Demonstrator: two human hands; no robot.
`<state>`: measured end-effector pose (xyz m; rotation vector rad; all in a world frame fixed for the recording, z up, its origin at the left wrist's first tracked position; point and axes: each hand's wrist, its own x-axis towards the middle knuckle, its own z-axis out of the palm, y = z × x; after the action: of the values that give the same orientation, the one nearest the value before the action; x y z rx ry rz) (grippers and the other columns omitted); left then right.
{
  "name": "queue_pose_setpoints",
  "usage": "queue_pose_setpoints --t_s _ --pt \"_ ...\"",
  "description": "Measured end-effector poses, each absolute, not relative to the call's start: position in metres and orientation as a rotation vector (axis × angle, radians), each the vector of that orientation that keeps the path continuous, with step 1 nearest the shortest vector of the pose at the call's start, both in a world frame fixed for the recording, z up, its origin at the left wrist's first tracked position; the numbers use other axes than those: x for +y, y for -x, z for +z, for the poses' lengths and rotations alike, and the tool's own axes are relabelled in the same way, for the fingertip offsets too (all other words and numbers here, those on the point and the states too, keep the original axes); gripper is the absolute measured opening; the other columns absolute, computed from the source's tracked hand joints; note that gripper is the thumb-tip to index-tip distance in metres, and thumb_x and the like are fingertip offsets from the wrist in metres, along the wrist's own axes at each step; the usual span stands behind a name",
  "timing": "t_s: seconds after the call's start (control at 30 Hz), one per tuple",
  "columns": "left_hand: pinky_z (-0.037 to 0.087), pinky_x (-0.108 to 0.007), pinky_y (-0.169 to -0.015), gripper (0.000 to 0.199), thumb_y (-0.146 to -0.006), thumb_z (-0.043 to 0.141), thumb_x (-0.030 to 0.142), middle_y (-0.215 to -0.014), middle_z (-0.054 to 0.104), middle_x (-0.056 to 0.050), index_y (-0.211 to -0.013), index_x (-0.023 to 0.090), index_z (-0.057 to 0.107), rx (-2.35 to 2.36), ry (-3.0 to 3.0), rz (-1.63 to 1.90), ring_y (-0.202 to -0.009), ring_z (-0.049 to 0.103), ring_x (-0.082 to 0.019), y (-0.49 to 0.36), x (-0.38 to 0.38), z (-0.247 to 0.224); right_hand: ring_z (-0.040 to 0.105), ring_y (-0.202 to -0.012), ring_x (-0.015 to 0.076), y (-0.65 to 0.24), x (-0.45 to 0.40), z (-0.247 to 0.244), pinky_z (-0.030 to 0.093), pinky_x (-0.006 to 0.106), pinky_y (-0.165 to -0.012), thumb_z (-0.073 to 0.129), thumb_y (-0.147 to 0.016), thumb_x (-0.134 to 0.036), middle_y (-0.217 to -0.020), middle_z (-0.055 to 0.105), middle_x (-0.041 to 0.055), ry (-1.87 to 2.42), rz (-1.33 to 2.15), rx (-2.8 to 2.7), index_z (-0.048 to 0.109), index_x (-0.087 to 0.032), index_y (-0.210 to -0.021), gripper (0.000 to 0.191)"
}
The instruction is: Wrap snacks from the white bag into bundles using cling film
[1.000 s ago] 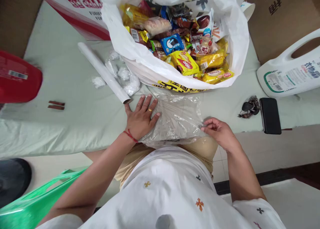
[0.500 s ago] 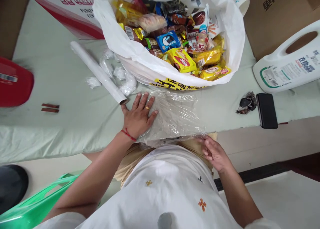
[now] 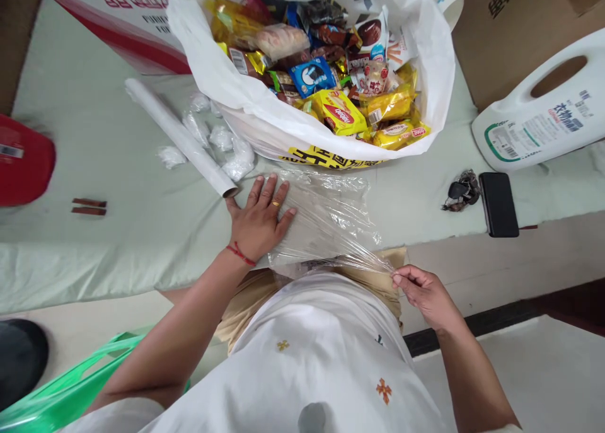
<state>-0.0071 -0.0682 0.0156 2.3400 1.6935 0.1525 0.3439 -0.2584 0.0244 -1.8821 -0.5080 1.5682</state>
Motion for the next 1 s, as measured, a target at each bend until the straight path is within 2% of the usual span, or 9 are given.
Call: queue_pose_setpoints --t_s 0.07,0.13,0.27,0.43,0.53,0.63,0.8,0.9,1.0 --pt "0.004 -0.079 -0.122 0.064 -0.109 0.031 0.054 -0.176 0.027 -0.011 -0.167 0.030 0.035 1.695 -2.337 0.159 -0.164 0.023 -0.036 0.007 -0.068 0.015 0.033 -0.050 0.0027 -0.339 -0.262 0.024 0.022 0.018 -0.043 0.097 -0.067 -0.053 -0.082 0.072 0.0028 1.821 1.546 -0.382 0.079 -0.021 -0.092 0.044" --pt "0.004 -0.079 -0.122 0.063 -0.109 0.031 0.054 -0.176 0.027 -0.011 -0.167 0.030 0.035 1.694 -2.336 0.165 -0.164 0.023 -0.036 0.007 -0.069 0.015 0.035 -0.054 0.0031 -0.325 -0.264 0.022 0.020 0.016 -0.042 0.099 -0.067 -0.047 -0.105 0.077 0.0079 1.683 1.672 -0.255 0.079 -0.024 -0.107 0.050" --pt "0.004 -0.079 -0.122 0.064 -0.109 0.031 0.054 -0.176 0.028 -0.011 -0.167 0.030 0.034 1.697 -2.333 0.167 -0.164 0.023 -0.037 0.006 -0.069 0.016 0.038 -0.060 0.0028 -0.280 -0.253 0.015 0.023 0.014 -0.042 0.097 -0.072 -0.040 -0.145 0.066 0.0177 1.313 2.020 -0.097 0.076 -0.023 -0.123 0.058" --pt "0.004 -0.078 -0.122 0.064 -0.109 0.031 0.054 -0.176 0.027 -0.011 -0.167 0.030 0.034 1.703 -2.334 0.168 -0.164 0.022 -0.036 0.006 -0.069 0.015 0.032 -0.055 0.0011 -0.234 -0.224 0.002 0.022 0.013 -0.040 0.100 -0.066 -0.035 -0.138 0.071 0.0131 1.138 2.071 0.058 0.075 -0.023 -0.108 0.051" --pt "0.003 -0.078 -0.123 0.064 -0.109 0.031 0.054 -0.176 0.026 -0.010 -0.167 0.030 0.034 1.704 -2.342 0.171 -0.165 0.021 -0.035 0.007 -0.070 0.014 0.026 -0.052 0.0001 -0.222 -0.218 -0.003 0.019 0.013 -0.041 0.102 -0.062 -0.029 -0.102 0.076 0.0029 1.200 2.019 0.090 0.071 -0.021 -0.095 0.046" --pt "0.002 -0.077 -0.124 0.064 -0.109 0.030 0.055 -0.177 0.025 -0.010 -0.167 0.030 0.034 1.704 -2.339 0.170 -0.165 0.020 -0.033 0.008 -0.070 0.014 0.024 -0.051 0.0006 -0.220 -0.225 -0.006 0.017 0.015 -0.042 0.102 -0.063 -0.030 -0.073 0.060 -0.0038 1.293 1.999 0.036 0.071 -0.018 -0.089 0.042" --pt "0.002 -0.078 -0.123 0.065 -0.108 0.031 0.055 -0.177 0.024 -0.010 -0.168 0.030 0.033 1.707 -2.321 0.155 -0.165 0.020 -0.034 0.008 -0.069 0.014 0.023 -0.049 0.0020 -0.229 -0.245 -0.003 0.015 0.019 -0.044 0.100 -0.064 -0.037 -0.058 0.041 -0.0093 1.377 2.060 -0.100 0.072 -0.018 -0.087 0.041" --pt "0.003 -0.078 -0.123 0.064 -0.108 0.031 0.054 -0.177 0.024 -0.010 -0.168 0.030 0.034 1.698 -2.323 0.160 -0.165 0.019 -0.035 0.008 -0.069 0.013 0.024 -0.048 0.0015 -0.231 -0.245 0.000 0.013 0.020 -0.044 0.100 -0.064 -0.037 -0.063 0.054 -0.0070 1.428 2.067 -0.111 0.074 -0.021 -0.094 0.043" --pt "0.003 -0.078 -0.123 0.064 -0.108 0.030 0.054 -0.177 0.024 -0.010 -0.168 0.030 0.034 1.701 -2.321 0.167 -0.165 0.019 -0.035 0.008 -0.069 0.013 0.031 -0.051 0.0004 -0.225 -0.238 0.000 0.017 0.020 -0.045 0.101 -0.060 -0.031 -0.105 0.073 -0.0006 1.367 1.998 -0.079 0.073 -0.030 -0.114 0.061"
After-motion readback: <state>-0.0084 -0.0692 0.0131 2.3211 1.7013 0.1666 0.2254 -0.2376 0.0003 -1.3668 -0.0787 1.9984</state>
